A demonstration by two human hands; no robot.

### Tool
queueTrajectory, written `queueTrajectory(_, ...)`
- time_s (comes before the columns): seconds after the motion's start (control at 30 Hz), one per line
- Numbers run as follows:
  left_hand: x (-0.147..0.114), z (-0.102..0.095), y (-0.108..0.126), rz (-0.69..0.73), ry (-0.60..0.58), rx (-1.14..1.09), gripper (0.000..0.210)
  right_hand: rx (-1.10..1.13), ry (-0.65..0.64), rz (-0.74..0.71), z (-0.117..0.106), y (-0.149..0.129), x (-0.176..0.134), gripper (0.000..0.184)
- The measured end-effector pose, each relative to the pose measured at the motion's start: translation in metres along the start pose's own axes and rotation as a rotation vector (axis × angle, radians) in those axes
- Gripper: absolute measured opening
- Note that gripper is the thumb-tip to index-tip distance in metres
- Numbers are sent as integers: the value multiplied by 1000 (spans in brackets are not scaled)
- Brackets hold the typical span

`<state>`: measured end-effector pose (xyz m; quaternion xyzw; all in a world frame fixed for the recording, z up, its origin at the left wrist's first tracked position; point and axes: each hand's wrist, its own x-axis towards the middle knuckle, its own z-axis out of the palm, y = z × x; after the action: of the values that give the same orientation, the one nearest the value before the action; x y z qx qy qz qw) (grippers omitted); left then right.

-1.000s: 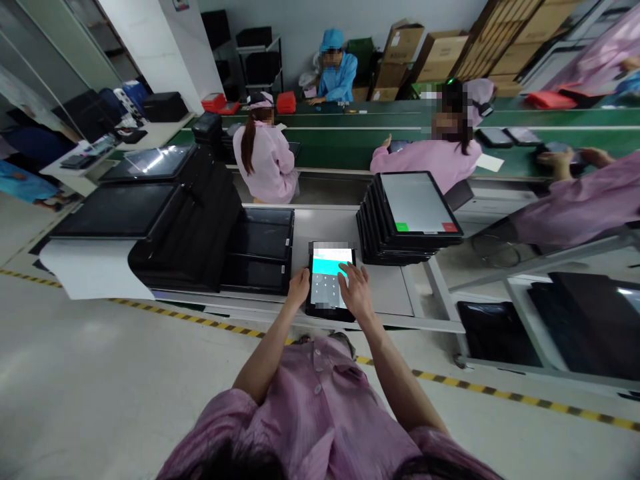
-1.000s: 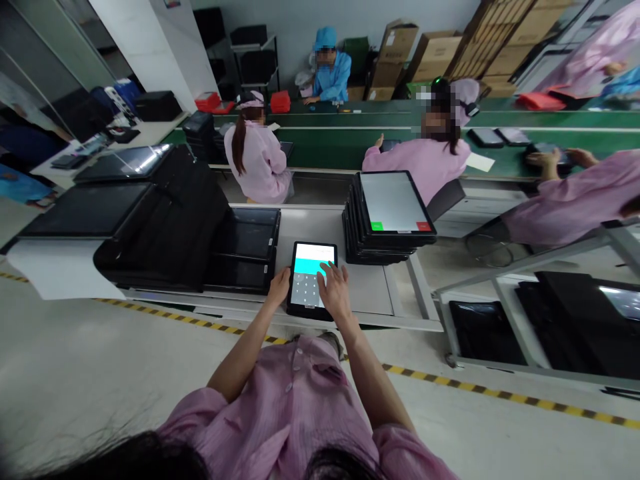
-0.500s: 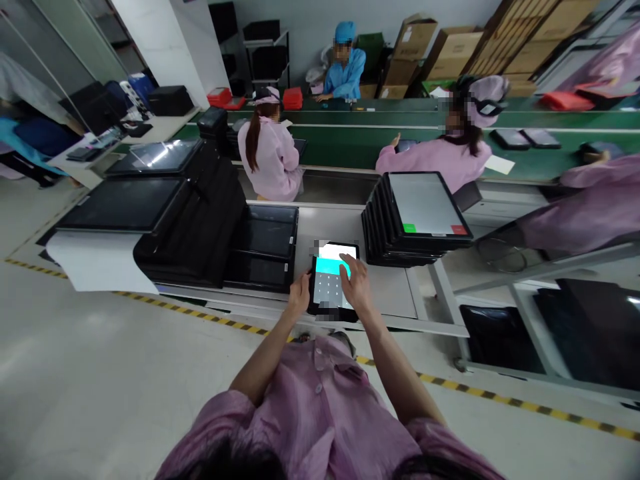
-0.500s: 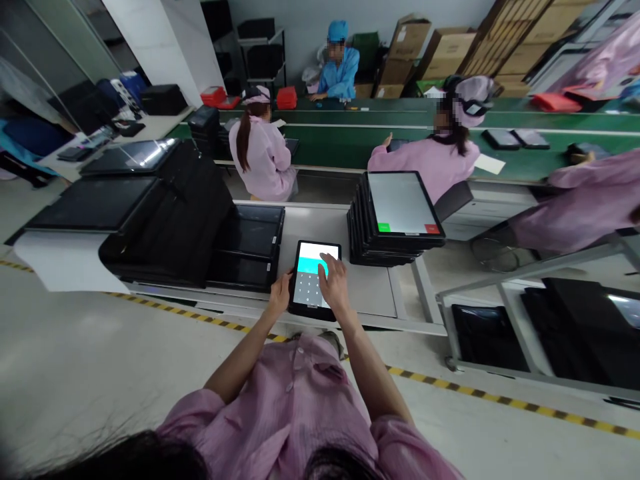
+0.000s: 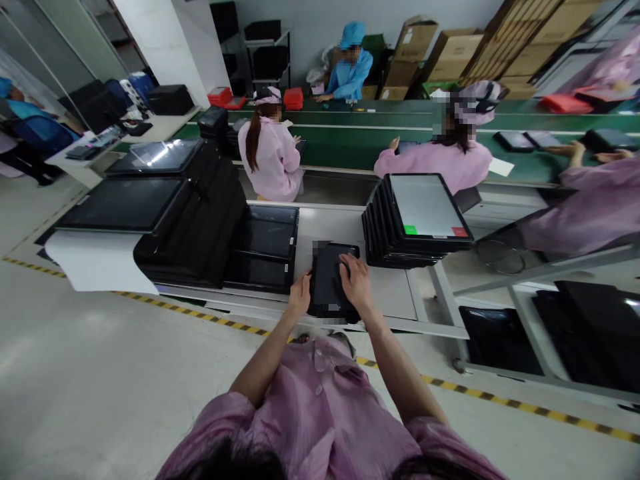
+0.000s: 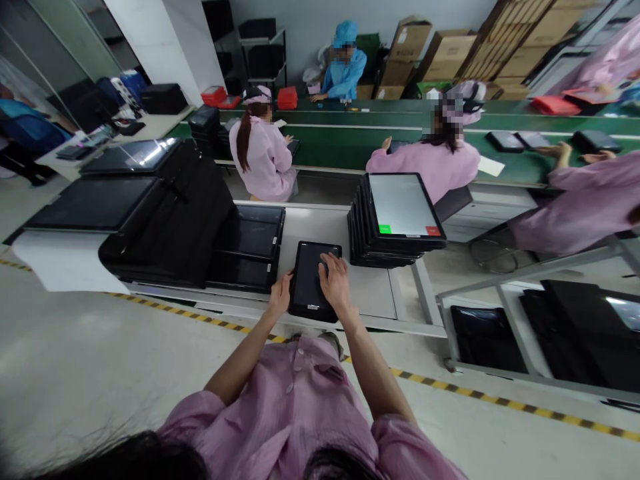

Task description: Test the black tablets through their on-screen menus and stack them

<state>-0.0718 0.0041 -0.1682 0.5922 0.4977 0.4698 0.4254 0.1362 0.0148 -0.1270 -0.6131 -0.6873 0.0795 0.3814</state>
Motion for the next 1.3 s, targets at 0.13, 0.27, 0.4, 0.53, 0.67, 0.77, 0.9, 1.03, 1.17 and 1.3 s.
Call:
queueTrajectory(0.13,0,0,2,29,-1,0,64,9,12,-17,-1,-4,3,43)
queueTrajectory(0.27,1,0,-1,49,-1,-7,63,8,7,-35,-3,-7,6,42)
queueTrajectory(0.4,2,1,-3,44,-4,-6,64,-11,14,-41,-2,-5,8,42)
queueTrajectory(0.53,1,-1,0,36,-14,2,66,-36,-4,-37,3,-1,7,43)
queueTrajectory(0.67,0,-1,1,26,-21,0,65,-53,-54,1,6,5,2,41)
queueTrajectory(0.77,1,-1,0,23,-21,14,66,20,65,106,3,18,-7,46)
queueTrajectory(0.9,1,-1,3,10,-29,23,67,291,230,436,-1,47,-22,52)
queueTrajectory(1.03,1,-2,7,4,-31,26,67,631,243,676,1,68,-38,45)
queueTrajectory(1.17,1,-2,6,-7,-35,36,69,698,194,690,4,68,-50,46)
queueTrajectory(1.3,1,-2,3,-13,-32,29,66,685,175,669,7,65,-53,50)
